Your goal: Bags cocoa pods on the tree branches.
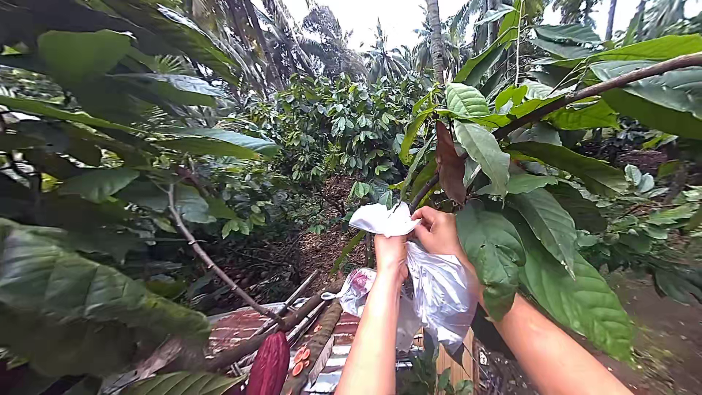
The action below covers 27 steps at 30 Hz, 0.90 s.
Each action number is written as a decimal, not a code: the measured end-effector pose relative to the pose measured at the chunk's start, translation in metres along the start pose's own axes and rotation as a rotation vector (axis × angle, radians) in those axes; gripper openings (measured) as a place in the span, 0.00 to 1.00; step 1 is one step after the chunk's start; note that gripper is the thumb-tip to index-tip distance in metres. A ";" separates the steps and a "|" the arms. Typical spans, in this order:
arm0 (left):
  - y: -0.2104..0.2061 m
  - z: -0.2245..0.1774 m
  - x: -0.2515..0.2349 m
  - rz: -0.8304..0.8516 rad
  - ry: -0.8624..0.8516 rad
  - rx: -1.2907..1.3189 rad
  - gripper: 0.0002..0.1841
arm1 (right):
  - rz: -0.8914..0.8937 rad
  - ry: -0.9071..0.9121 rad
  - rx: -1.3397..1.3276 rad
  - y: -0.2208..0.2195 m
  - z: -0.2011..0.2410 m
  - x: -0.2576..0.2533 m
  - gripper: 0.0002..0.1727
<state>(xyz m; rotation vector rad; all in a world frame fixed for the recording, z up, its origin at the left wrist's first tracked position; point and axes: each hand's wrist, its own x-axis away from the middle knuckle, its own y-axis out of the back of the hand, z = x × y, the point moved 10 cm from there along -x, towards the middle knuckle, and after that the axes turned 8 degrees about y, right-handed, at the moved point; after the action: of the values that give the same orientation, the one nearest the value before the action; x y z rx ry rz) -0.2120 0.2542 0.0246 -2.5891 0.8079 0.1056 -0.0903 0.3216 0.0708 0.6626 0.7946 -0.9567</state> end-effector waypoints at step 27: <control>-0.012 -0.028 0.016 -0.053 -0.092 -0.290 0.15 | -0.103 0.513 0.153 0.020 0.033 0.004 0.03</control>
<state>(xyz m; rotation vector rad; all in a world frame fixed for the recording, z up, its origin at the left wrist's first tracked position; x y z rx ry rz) -0.1937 0.2433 0.0511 -2.8486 0.7365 0.3475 -0.0616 0.3027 0.0883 1.0307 1.2235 -0.9583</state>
